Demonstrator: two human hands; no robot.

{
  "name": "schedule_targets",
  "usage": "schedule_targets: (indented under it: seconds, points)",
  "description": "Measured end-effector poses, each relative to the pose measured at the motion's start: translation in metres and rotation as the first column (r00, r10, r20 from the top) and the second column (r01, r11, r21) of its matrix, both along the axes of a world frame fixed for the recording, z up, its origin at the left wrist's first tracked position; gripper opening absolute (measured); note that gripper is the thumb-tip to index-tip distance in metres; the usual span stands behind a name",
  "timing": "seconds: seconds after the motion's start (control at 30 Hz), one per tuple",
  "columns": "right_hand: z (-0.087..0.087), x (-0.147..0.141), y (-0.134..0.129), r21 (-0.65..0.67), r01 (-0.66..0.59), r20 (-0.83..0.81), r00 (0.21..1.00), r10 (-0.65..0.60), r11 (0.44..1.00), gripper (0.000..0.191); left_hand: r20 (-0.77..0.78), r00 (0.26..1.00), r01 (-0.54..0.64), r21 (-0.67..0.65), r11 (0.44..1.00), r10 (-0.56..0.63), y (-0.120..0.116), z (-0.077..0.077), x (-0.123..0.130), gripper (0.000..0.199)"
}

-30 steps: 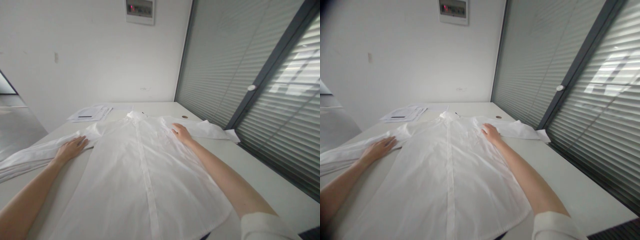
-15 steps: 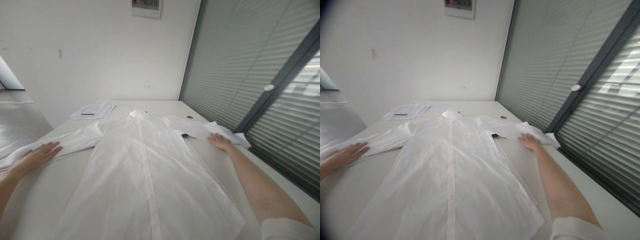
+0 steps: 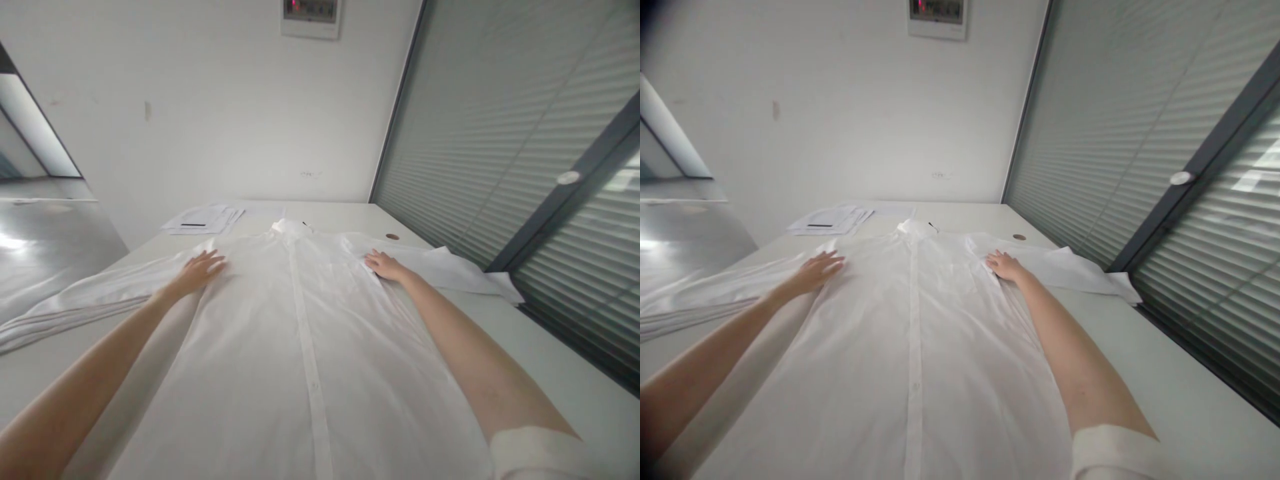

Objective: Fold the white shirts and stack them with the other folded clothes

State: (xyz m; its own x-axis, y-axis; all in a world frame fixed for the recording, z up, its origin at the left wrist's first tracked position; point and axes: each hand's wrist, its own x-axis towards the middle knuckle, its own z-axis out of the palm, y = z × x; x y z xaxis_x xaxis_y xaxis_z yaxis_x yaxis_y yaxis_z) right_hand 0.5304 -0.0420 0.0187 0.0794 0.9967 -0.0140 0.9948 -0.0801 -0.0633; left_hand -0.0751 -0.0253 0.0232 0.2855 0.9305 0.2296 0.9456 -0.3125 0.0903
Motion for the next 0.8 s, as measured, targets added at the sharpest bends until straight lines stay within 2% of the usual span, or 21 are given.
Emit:
schedule_targets:
  seconds: [0.07, 0.17, 0.27, 0.4, 0.57, 0.63, 0.7, 0.8]
  points:
    - [-0.004, 0.0, -0.005, -0.028, -0.015, -0.002, 1.0, 0.015, 0.999, 0.067, -0.045, 0.992, 0.115, -0.069, 0.991, -0.118, -0.012, -0.002, 0.037, 0.06]
    - [-0.005, 0.017, -0.023, -0.064, 0.023, 0.004, 1.0, -0.023, 0.998, 0.075, -0.095, 0.955, 0.272, -0.105, 0.956, -0.282, -0.031, -0.008, 0.067, 0.063]
    - [-0.004, 0.045, -0.044, -0.092, 0.133, 0.038, 0.991, -0.13, 0.987, 0.076, -0.096, 0.948, 0.291, -0.122, 0.949, -0.303, -0.041, -0.015, 0.073, 0.064]
    - [-0.004, 0.084, -0.07, -0.085, 0.295, 0.089, 0.954, -0.288, 0.952, 0.069, -0.073, 0.955, 0.28, -0.111, 0.954, -0.289, -0.044, -0.017, 0.071, 0.064]
    - [-0.006, 0.123, -0.098, 0.068, 0.402, 0.128, 0.904, -0.407, 0.913, 0.059, -0.054, 0.96, 0.268, -0.111, 0.957, -0.275, -0.043, -0.017, 0.072, 0.065]
    - [-0.004, 0.134, -0.109, 0.151, 0.485, 0.136, 0.853, -0.504, 0.861, 0.056, -0.054, 0.962, 0.26, -0.107, 0.96, -0.266, -0.043, -0.017, 0.073, 0.064]
    - [-0.002, 0.145, -0.121, 0.217, 0.582, 0.138, 0.777, -0.615, 0.784, 0.053, -0.056, 0.964, 0.253, -0.106, 0.962, -0.26, -0.044, -0.017, 0.074, 0.064]
    - [0.001, 0.159, -0.135, 0.298, 0.746, 0.051, 0.61, -0.79, 0.596, 0.054, -0.058, 0.966, 0.244, -0.109, 0.964, -0.251, -0.045, -0.016, 0.075, 0.064]
